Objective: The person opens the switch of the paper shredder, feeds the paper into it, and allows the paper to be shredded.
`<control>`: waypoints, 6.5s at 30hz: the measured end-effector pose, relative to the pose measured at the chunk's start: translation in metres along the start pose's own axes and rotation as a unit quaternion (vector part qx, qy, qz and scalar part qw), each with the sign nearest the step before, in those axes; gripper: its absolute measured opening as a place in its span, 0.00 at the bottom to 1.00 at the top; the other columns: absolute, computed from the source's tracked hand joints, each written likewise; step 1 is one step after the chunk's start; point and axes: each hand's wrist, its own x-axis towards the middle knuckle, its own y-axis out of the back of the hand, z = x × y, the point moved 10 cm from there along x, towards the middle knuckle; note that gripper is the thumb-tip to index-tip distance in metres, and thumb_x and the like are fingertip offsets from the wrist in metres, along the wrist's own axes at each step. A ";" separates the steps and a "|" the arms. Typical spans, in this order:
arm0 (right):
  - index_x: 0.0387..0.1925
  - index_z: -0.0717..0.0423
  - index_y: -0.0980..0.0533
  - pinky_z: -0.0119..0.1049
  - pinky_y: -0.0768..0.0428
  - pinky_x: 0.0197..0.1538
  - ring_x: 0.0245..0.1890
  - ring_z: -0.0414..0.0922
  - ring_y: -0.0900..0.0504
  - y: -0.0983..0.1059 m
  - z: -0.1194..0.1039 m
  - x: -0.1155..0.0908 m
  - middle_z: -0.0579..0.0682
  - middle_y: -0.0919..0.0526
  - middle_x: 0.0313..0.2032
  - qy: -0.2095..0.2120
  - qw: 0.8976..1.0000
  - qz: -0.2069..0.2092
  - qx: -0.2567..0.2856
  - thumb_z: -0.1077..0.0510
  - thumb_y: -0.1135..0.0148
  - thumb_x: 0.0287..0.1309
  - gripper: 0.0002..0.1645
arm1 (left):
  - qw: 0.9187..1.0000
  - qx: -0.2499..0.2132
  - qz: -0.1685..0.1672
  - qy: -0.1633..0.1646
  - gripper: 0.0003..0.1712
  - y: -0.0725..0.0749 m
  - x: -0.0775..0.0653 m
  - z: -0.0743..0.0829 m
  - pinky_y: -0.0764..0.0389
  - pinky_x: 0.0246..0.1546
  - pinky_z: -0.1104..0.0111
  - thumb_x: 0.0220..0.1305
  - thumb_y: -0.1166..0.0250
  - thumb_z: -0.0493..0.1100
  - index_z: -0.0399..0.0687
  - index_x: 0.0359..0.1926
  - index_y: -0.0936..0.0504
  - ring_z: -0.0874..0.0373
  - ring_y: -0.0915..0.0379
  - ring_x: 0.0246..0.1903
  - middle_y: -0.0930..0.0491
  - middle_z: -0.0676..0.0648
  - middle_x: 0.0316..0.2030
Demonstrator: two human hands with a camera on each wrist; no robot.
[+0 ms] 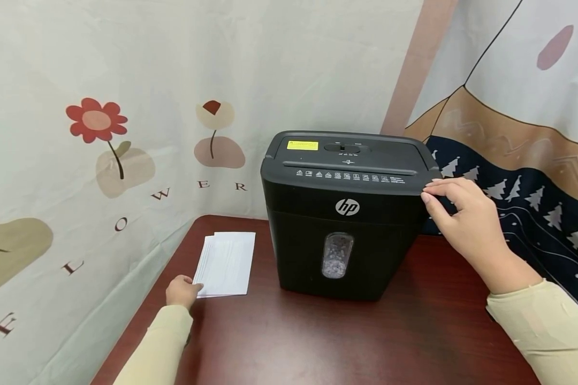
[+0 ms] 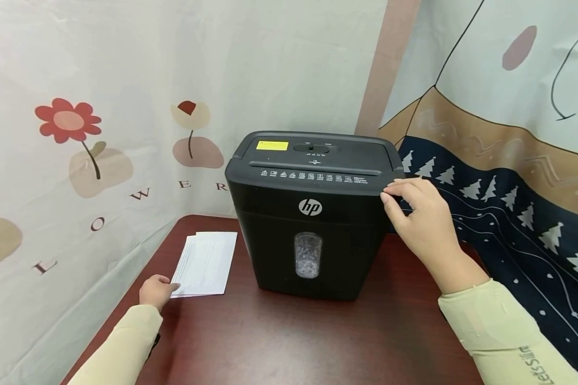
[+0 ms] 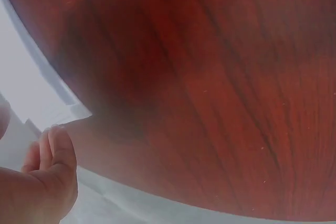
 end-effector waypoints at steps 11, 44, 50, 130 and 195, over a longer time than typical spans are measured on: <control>0.36 0.60 0.20 0.14 0.41 0.51 0.45 0.50 0.26 -0.002 0.003 0.000 0.55 0.19 0.40 -0.001 1.000 -0.001 0.004 0.66 0.36 0.48 0.10 | 0.999 0.039 -0.010 -0.013 0.25 -0.020 0.005 -0.015 0.31 0.41 0.49 0.46 0.35 0.43 0.23 0.36 0.29 0.35 0.31 0.37 0.26 0.28 0.33; 0.36 0.61 0.20 0.19 0.37 0.53 0.46 0.50 0.26 0.000 0.003 -0.001 0.55 0.19 0.40 -0.001 1.000 0.006 -0.004 0.67 0.36 0.47 0.10 | 0.976 0.190 -0.087 0.056 0.33 -0.044 0.021 -0.002 0.33 0.36 0.52 0.35 0.32 0.50 0.20 0.32 0.27 0.35 0.34 0.36 0.28 0.26 0.31; 0.37 0.61 0.20 0.23 0.34 0.54 0.46 0.50 0.26 -0.002 0.003 -0.001 0.55 0.19 0.41 -0.001 1.000 0.003 -0.006 0.66 0.35 0.46 0.12 | 0.982 0.151 -0.090 0.071 0.35 -0.037 0.008 0.005 0.32 0.38 0.51 0.40 0.32 0.48 0.17 0.35 0.30 0.33 0.35 0.38 0.31 0.24 0.33; 0.37 0.63 0.21 0.38 0.30 0.54 0.47 0.51 0.26 -0.004 0.007 -0.005 0.57 0.20 0.41 -0.004 1.000 0.026 0.008 0.65 0.33 0.45 0.13 | 0.967 -0.220 0.117 0.054 0.12 -0.017 -0.013 -0.001 0.29 0.22 0.69 0.56 0.44 0.32 0.27 0.40 0.27 0.59 0.30 0.18 0.26 0.32 0.30; 0.38 0.62 0.22 0.49 0.29 0.50 0.46 0.52 0.28 -0.007 0.007 -0.005 0.58 0.21 0.42 -0.014 1.000 0.003 -0.003 0.63 0.36 0.49 0.12 | 0.767 -0.627 0.127 0.051 0.06 0.117 -0.079 0.043 0.23 0.30 0.77 0.55 0.38 0.36 0.40 0.35 0.25 0.64 0.25 0.32 0.24 0.50 0.31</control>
